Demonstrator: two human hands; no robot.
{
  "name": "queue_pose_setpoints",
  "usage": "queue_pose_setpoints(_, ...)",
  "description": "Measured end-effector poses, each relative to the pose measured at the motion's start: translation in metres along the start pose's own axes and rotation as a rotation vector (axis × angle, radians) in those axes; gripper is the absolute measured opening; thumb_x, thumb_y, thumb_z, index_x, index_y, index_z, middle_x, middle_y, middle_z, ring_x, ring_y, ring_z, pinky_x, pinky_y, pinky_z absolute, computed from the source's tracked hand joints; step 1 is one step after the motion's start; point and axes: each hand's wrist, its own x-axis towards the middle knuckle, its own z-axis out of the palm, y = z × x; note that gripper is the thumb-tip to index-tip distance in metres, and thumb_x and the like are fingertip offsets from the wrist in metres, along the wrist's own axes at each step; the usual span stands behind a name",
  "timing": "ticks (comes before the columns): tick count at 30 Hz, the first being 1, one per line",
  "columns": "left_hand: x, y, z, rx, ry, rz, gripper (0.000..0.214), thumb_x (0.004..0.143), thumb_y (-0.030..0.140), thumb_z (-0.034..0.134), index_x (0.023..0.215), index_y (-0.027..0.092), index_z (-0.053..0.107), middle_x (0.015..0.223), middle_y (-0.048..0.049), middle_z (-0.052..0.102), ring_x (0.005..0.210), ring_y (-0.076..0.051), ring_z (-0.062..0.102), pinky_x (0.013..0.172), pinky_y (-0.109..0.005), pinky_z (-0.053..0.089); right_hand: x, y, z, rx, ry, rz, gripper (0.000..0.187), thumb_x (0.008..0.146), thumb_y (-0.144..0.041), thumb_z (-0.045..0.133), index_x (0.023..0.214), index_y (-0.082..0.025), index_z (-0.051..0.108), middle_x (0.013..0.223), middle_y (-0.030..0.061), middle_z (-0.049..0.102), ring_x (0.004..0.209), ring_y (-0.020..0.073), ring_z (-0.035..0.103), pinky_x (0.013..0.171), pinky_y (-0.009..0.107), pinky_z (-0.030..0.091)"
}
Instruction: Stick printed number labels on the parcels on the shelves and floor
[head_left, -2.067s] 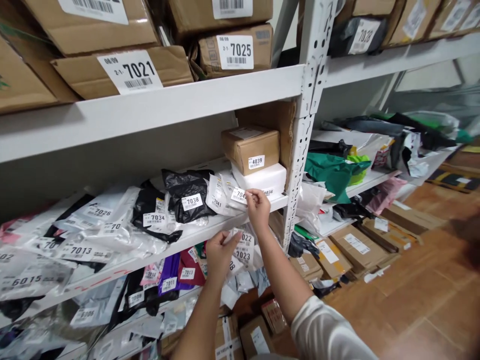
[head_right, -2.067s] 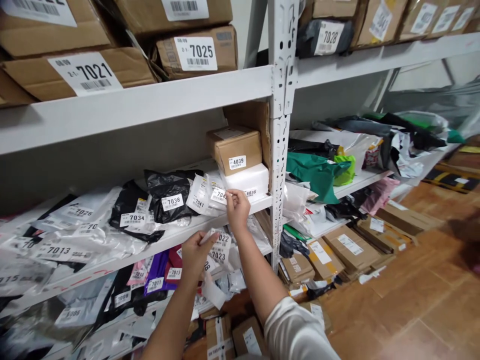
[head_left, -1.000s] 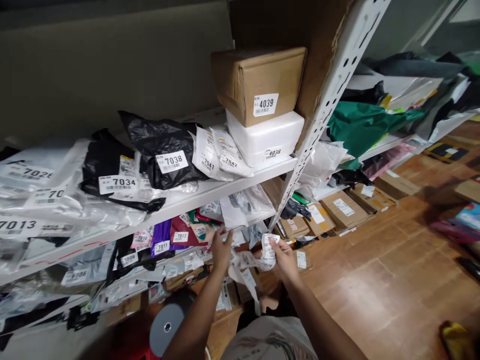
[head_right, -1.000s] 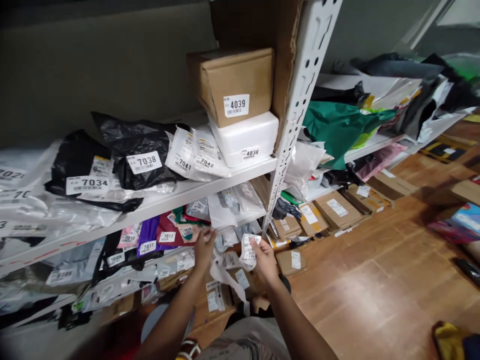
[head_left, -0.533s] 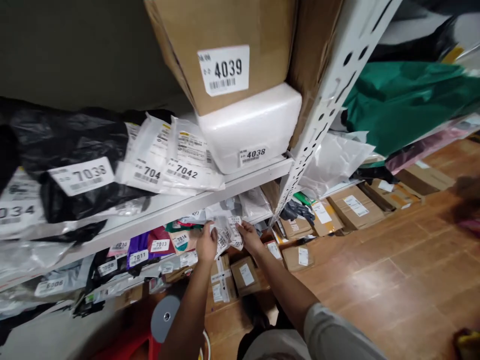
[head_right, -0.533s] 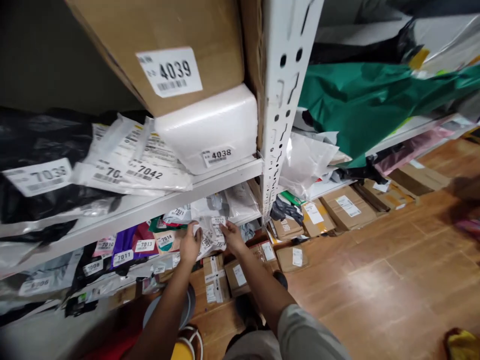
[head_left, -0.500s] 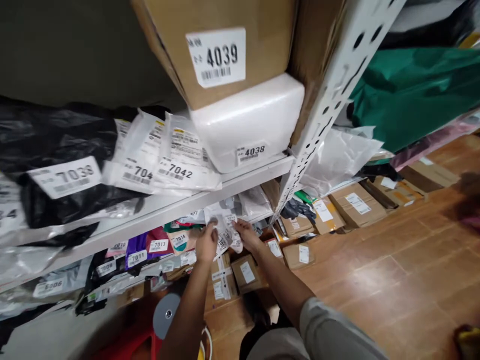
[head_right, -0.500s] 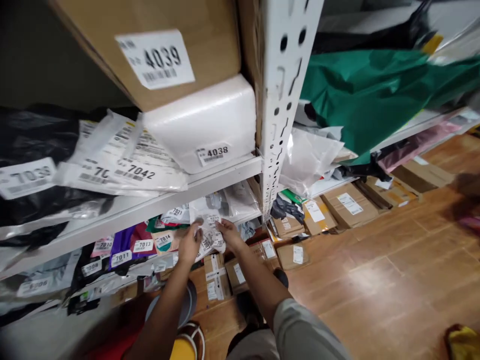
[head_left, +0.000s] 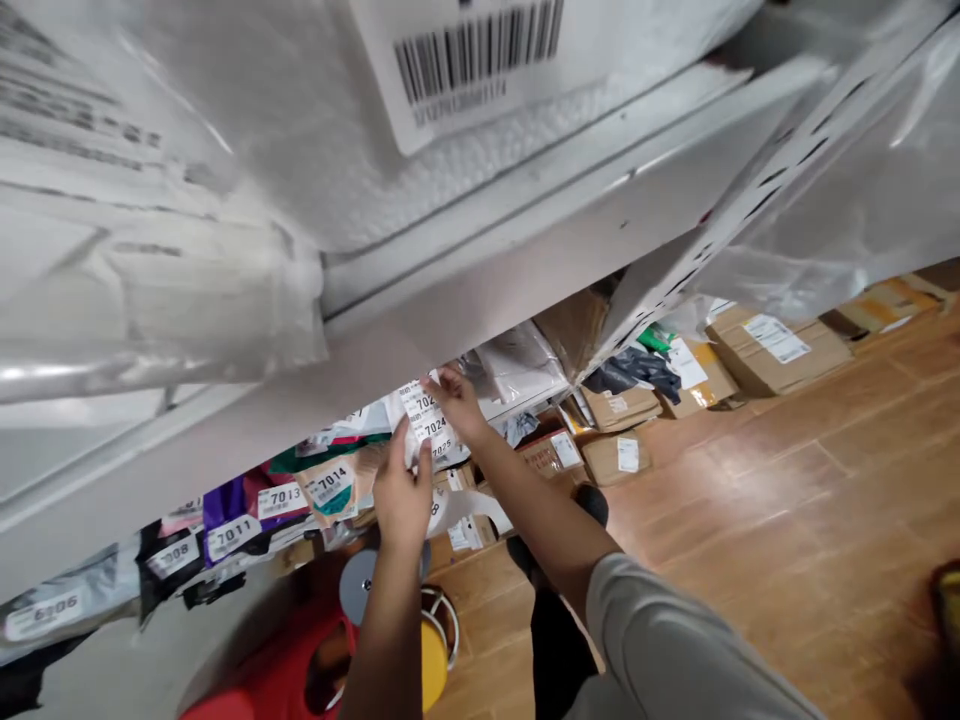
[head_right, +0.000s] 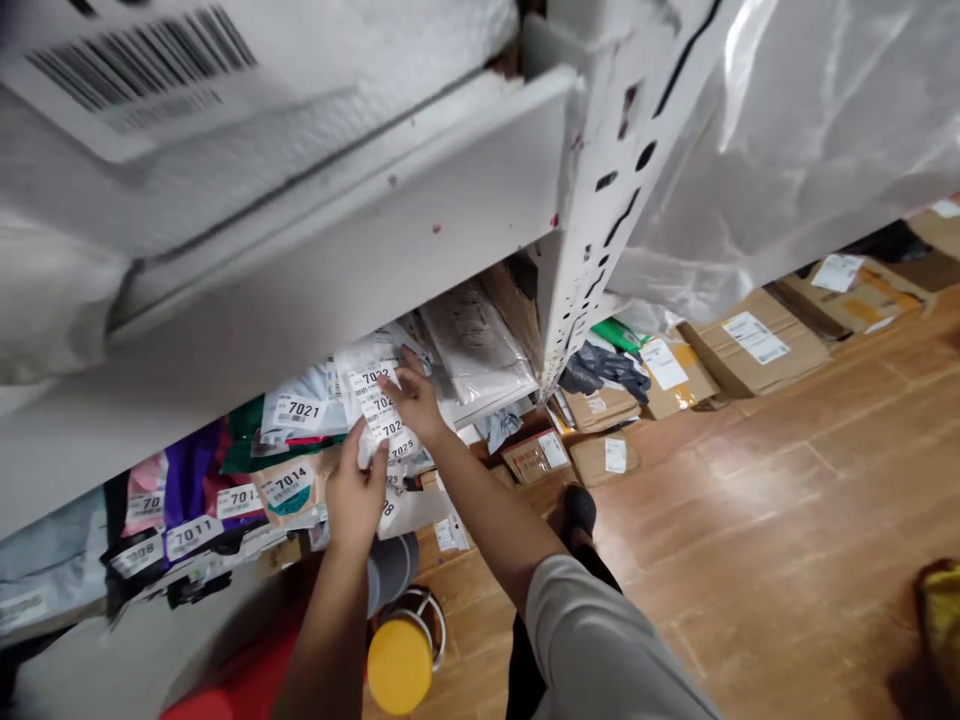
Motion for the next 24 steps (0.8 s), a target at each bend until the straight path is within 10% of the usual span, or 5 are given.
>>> queue_pose_setpoints(17,0.024,-0.009,0.013,-0.026,-0.084,-0.014,0.075,0.08,0.049,0.067,0.146,0.03,0.038,0.13,-0.0115,0.062,0.115,-0.033,0.061,0.091,-0.044,0.053,0.007,0.0,-0.023,0.008,0.068,-0.122,0.028,0.068,-0.05,0.077,0.07,-0.023,0.068,0.086,0.0026,0.064,0.102,0.0213,0.059,0.103,0.039,0.039)
queue_pose_setpoints(24,0.012,-0.01,0.003,-0.08,-0.124,-0.03,0.075,0.078,0.05,0.069,0.144,0.029,0.041,0.114,-0.008,0.069,0.084,-0.022,0.069,0.073,-0.032,0.055,-0.008,-0.001,-0.02,0.124,0.067,-0.022,0.032,0.065,-0.05,0.079,0.068,-0.021,0.068,0.085,0.0031,0.068,0.092,0.0198,0.061,0.089,0.033,0.047)
